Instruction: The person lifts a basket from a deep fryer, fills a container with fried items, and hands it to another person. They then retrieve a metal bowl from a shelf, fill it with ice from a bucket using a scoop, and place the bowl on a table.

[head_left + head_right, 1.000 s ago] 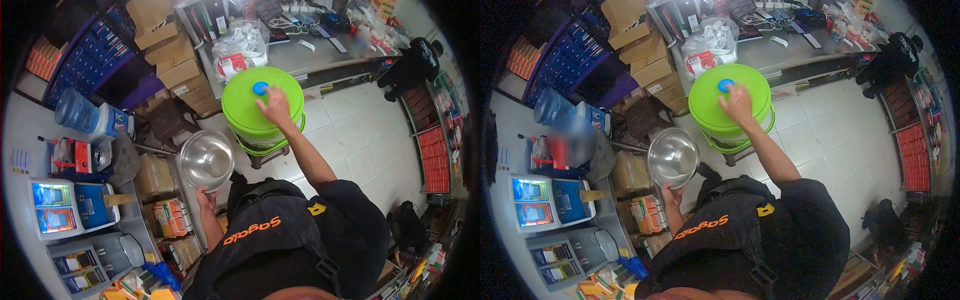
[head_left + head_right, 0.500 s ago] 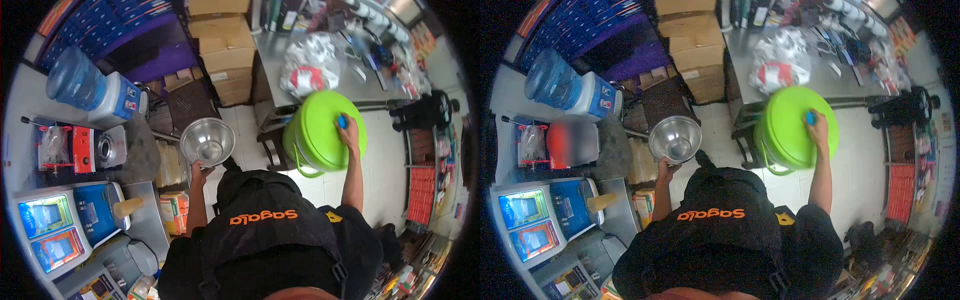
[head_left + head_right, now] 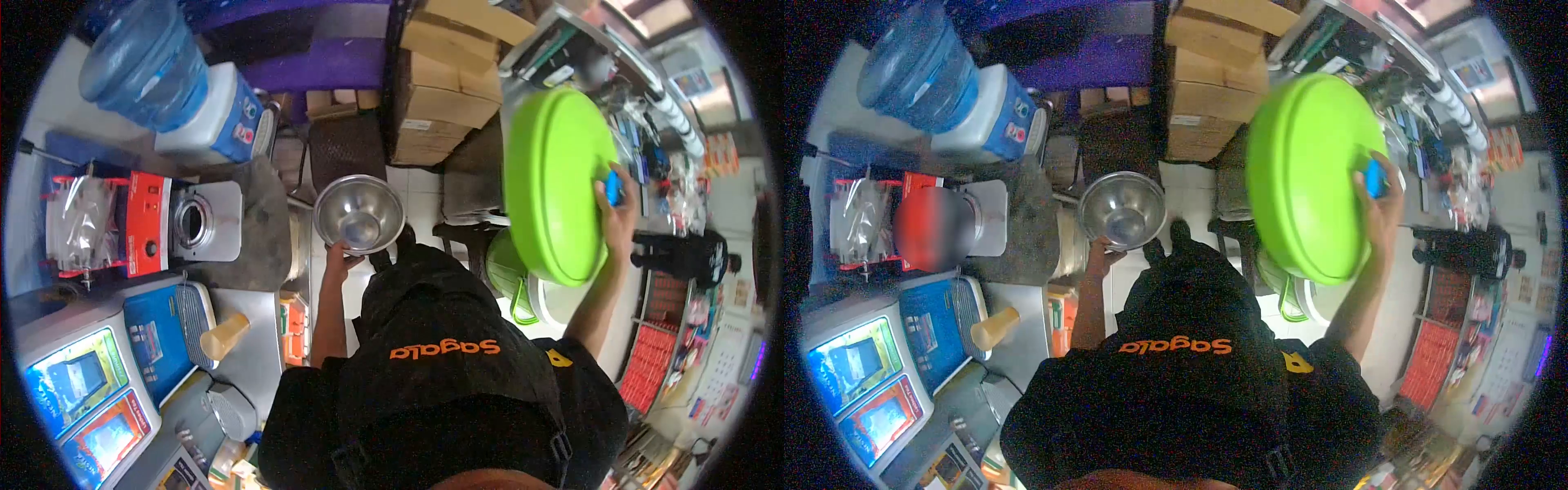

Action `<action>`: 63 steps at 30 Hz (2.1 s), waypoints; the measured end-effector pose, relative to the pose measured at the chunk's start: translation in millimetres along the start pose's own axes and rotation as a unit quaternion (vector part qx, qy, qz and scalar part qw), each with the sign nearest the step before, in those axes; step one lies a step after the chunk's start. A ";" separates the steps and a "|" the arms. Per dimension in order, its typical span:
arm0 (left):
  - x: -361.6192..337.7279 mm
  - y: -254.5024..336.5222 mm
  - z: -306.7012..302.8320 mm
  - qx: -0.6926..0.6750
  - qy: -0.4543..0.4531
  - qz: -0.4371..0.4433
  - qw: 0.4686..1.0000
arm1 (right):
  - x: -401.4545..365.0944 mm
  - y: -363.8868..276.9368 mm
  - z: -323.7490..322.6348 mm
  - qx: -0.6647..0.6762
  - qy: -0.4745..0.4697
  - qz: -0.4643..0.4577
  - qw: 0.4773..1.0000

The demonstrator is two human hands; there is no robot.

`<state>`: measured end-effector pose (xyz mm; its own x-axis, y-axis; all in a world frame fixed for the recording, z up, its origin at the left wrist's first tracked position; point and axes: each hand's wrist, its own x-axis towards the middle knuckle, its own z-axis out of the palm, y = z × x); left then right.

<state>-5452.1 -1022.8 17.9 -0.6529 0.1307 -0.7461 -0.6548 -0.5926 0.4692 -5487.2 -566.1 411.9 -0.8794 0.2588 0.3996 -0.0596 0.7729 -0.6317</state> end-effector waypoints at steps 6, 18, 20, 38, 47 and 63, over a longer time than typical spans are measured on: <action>-23.3 -50.8 -29.2 -0.037 0.124 -0.007 0.992 | 46.1 -7.9 210.8 0.094 -0.244 -0.043 0.964; -75.3 -80.4 10.7 -0.171 0.259 -0.012 0.950 | 114.6 46.6 648.1 0.169 -0.280 -0.146 0.934; -71.2 -76.5 31.3 -0.118 0.292 -0.003 0.949 | 150.0 45.9 696.6 0.163 -0.249 -0.139 0.945; -23.6 -106.5 44.0 0.462 0.213 0.074 0.858 | 201.8 66.8 734.9 0.290 -0.132 0.080 0.944; 50.2 26.1 54.3 0.172 0.084 0.007 0.982 | 11.2 75.3 394.5 0.467 -0.297 0.135 0.822; 49.6 30.0 152.2 0.167 -0.127 -0.105 0.972 | -235.6 312.8 -10.1 -0.071 0.202 0.428 0.878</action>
<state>-5562.1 -913.1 66.9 -0.5363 0.4379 -0.7215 -0.8434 -0.2463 0.4775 -5293.9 -379.4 126.9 -0.3331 0.9421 0.0401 0.6269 0.2530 -0.7369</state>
